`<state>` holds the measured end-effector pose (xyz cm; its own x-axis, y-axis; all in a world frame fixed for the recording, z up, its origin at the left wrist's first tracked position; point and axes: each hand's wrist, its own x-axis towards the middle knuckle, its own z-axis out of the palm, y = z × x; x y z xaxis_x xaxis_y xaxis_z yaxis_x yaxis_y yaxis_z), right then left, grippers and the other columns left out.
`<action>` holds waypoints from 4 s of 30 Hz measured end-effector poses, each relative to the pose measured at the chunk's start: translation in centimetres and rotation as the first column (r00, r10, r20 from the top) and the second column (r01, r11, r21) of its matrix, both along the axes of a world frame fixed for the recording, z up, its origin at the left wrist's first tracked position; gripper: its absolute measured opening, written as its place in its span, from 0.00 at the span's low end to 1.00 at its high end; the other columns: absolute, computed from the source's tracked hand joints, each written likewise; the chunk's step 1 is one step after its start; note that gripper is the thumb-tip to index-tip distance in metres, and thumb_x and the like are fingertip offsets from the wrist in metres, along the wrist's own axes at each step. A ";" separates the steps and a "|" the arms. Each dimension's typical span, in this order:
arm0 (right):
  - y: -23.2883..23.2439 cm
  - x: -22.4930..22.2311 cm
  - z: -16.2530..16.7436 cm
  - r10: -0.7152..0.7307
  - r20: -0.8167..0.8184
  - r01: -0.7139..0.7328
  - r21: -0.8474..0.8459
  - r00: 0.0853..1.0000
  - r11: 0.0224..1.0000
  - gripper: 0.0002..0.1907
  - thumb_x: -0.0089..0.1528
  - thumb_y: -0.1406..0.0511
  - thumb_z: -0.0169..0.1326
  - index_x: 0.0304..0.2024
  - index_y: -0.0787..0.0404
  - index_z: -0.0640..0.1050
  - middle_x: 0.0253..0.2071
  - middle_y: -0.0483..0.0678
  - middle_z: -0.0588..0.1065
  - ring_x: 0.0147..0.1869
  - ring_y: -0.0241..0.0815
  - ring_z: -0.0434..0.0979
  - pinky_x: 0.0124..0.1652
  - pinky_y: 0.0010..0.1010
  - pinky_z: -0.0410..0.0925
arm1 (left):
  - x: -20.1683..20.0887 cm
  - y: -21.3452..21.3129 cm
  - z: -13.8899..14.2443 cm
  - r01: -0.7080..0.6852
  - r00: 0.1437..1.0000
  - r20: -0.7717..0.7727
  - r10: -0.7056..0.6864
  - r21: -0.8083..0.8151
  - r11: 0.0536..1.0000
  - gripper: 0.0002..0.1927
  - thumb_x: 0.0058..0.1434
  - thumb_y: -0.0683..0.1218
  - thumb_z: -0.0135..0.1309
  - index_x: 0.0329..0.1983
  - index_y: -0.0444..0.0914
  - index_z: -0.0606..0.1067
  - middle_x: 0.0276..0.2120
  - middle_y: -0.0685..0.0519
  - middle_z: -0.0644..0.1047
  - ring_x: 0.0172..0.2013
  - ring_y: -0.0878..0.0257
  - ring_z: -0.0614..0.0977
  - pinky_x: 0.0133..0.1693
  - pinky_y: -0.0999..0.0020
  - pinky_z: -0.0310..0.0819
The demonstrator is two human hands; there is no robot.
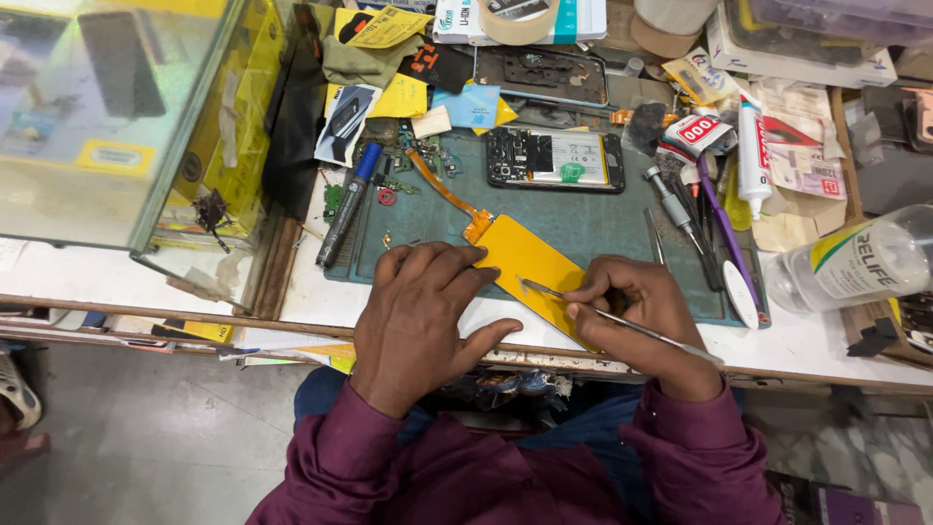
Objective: The person uses a metal spudger to carefully scrape and lift a yellow protective film from a flexible ribbon cable on a workbench. The person holds the cable steady with the left hand while working the tool along the film with the right hand.
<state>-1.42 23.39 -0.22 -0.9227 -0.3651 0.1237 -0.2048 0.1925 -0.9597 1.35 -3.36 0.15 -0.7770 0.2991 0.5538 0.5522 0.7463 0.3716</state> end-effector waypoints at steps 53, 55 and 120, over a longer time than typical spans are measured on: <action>0.7 -0.1 0.0 0.027 -0.047 -0.029 -0.031 0.999 0.999 0.05 0.54 0.73 0.59 0.28 0.67 0.74 0.32 0.49 0.74 0.39 0.36 0.72 0.40 0.27 0.65 | 0.2 0.1 0.3 -0.002 1.000 -0.018 0.002 0.009 1.000 0.25 0.57 0.62 0.64 0.46 0.39 0.81 0.50 0.50 0.79 0.53 0.52 0.77 0.58 0.52 0.64; 0.7 -0.1 0.0 0.011 -0.051 -0.010 0.007 0.999 1.000 0.06 0.55 0.73 0.59 0.27 0.66 0.74 0.31 0.49 0.74 0.39 0.35 0.72 0.40 0.28 0.64 | 0.2 0.2 0.3 -0.004 1.000 -0.021 0.005 0.008 1.000 0.25 0.56 0.62 0.64 0.46 0.39 0.81 0.50 0.50 0.79 0.53 0.52 0.77 0.57 0.51 0.63; 1.0 -0.1 0.5 0.066 -0.021 -0.066 -0.007 0.998 0.998 0.06 0.55 0.72 0.57 0.27 0.64 0.72 0.29 0.45 0.72 0.36 0.32 0.69 0.37 0.26 0.63 | 0.2 0.3 0.3 -0.007 1.000 -0.015 0.007 0.005 1.000 0.25 0.56 0.62 0.64 0.46 0.39 0.81 0.50 0.51 0.79 0.53 0.53 0.77 0.56 0.53 0.64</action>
<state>-1.48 24.37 0.24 -0.8940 -0.4239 0.1452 -0.2363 0.1706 -0.9566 1.60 -3.03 0.42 -0.7705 0.2911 0.5671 0.5529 0.7480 0.3671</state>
